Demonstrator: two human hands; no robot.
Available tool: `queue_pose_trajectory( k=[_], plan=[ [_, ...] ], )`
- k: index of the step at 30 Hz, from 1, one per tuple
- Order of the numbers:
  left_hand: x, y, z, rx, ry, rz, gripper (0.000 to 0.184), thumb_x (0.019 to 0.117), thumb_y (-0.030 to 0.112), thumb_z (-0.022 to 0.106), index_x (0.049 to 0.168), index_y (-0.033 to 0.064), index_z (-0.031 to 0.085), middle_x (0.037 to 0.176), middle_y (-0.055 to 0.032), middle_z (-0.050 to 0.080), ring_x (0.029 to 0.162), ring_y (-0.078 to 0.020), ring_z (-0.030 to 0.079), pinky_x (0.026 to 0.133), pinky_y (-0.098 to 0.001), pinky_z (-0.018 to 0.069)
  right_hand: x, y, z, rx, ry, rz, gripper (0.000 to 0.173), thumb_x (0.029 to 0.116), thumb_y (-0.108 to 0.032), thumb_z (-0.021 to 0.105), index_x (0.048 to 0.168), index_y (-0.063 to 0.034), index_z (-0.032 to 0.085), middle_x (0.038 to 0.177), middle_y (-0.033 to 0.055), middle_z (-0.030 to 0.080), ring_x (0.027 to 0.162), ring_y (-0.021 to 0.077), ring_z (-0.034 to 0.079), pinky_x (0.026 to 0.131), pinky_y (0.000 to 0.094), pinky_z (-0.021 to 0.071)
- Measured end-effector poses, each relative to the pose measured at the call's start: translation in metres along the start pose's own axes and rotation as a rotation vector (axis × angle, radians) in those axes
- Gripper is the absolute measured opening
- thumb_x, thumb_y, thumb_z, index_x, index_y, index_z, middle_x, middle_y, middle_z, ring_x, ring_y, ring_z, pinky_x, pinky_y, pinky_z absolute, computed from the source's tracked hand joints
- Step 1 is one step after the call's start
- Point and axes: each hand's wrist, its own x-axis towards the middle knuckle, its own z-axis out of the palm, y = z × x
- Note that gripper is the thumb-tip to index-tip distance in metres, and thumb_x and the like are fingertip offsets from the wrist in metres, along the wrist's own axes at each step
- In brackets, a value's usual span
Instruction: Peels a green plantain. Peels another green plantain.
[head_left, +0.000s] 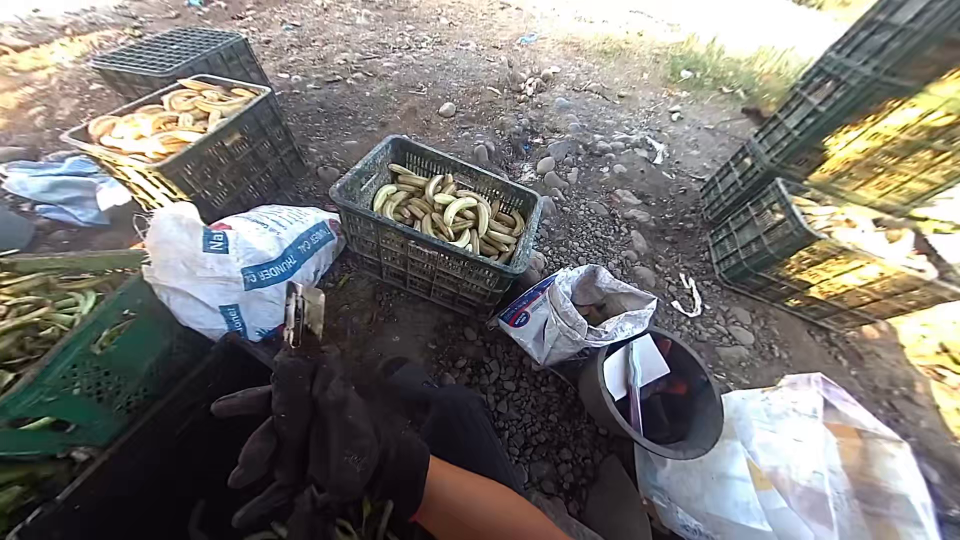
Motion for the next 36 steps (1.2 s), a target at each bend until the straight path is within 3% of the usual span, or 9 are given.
queue_pose_trajectory(
  k=[3,6,9,12,15,21,26,31,36],
  plan=[
    [0.003,-0.016,-0.061,-0.528,0.084,-0.174,0.048,0.1084,0.014,0.037,0.149,-0.0098,0.037,0.142,-0.0272,0.052,0.128,-0.0293,0.055,0.111,-0.0419,0.0435,0.001,0.003,0.002,-0.166,-0.036,-0.054,0.072,0.1059,-0.060,0.027,0.140,0.0003,0.047,0.074,0.0078,0.069,0.063,0.0235,0.070,0.060,0.0414,0.0635],
    [-0.008,-0.027,-0.120,-1.053,0.355,0.056,0.044,0.1117,0.025,0.032,0.147,0.0014,0.043,0.129,-0.0056,0.063,0.112,-0.0071,0.063,0.096,-0.0262,0.0544,0.000,0.011,0.003,-0.347,0.054,0.031,0.043,0.1116,-0.039,0.036,0.124,-0.0023,0.055,0.069,0.0074,0.064,0.058,0.0188,0.065,0.056,0.0362,0.0610],
    [0.001,-0.028,-0.176,-1.556,0.384,0.312,0.037,0.1089,0.026,0.037,0.131,0.0016,0.053,0.115,-0.0091,0.068,0.104,-0.0176,0.067,0.093,-0.0373,0.0566,-0.006,0.021,0.008,-0.434,-0.026,0.321,0.038,0.1060,-0.041,0.047,0.112,-0.0081,0.064,0.075,-0.0011,0.069,0.066,0.0106,0.067,0.065,0.0296,0.0600],
    [-0.020,-0.021,-0.235,-0.980,0.447,-0.266,0.037,0.1052,0.023,0.055,0.140,0.0115,0.052,0.117,-0.0066,0.065,0.101,-0.0143,0.065,0.091,-0.0357,0.0562,-0.006,0.050,0.016,-0.599,-0.205,0.530,0.056,0.1051,-0.049,0.042,0.143,-0.0089,0.052,0.084,-0.0001,0.069,0.068,0.0087,0.065,0.066,0.0274,0.0584],
    [-0.039,-0.049,-0.239,-0.704,0.436,-0.241,0.064,0.0985,0.037,0.066,0.153,0.0161,0.039,0.132,-0.0129,0.062,0.112,-0.0230,0.065,0.095,-0.0484,0.0546,-0.025,0.091,0.030,-0.771,-0.158,0.667,0.059,0.1092,-0.048,0.030,0.140,-0.0009,0.051,0.079,0.0035,0.066,0.062,0.0113,0.063,0.059,0.0300,0.0566],
    [-0.059,-0.039,-0.228,-0.709,0.512,-0.120,0.055,0.0979,0.014,0.067,0.148,0.0089,0.046,0.149,-0.0065,0.054,0.122,-0.0152,0.060,0.099,-0.0372,0.0521,-0.081,0.152,0.049,-0.867,-0.035,0.835,0.059,0.1115,-0.048,0.025,0.136,-0.0017,0.052,0.084,0.0092,0.070,0.061,0.0176,0.066,0.054,0.0344,0.0576],
    [-0.061,-0.045,-0.213,-0.627,0.546,0.097,0.047,0.0970,0.016,0.065,0.140,0.0008,0.051,0.148,-0.0104,0.054,0.128,-0.0144,0.058,0.106,-0.0359,0.0490,-0.055,0.123,0.100,-0.671,-0.058,0.451,0.053,0.1102,-0.040,0.031,0.126,0.0056,0.053,0.068,-0.0005,0.064,0.054,0.0099,0.062,0.052,0.0272,0.0561],
    [-0.065,-0.036,-0.215,-0.617,0.579,0.139,0.043,0.0966,0.013,0.065,0.136,0.0004,0.054,0.143,-0.0128,0.057,0.124,-0.0140,0.059,0.104,-0.0350,0.0487,-0.031,0.088,0.148,-0.603,-0.103,-0.078,0.063,0.1023,-0.063,0.041,0.120,-0.0062,0.061,0.063,-0.0061,0.065,0.047,0.0055,0.059,0.044,0.0239,0.0533],
    [-0.064,-0.035,-0.211,-0.741,0.647,0.180,0.052,0.0971,0.020,0.065,0.143,0.0036,0.048,0.144,-0.0093,0.056,0.121,-0.0117,0.061,0.101,-0.0327,0.0525,-0.118,0.182,0.038,-1.099,-0.099,0.855,0.048,0.1119,-0.032,0.035,0.137,0.0044,0.055,0.091,0.0144,0.067,0.075,0.0227,0.065,0.072,0.0433,0.0571]
  ],
)
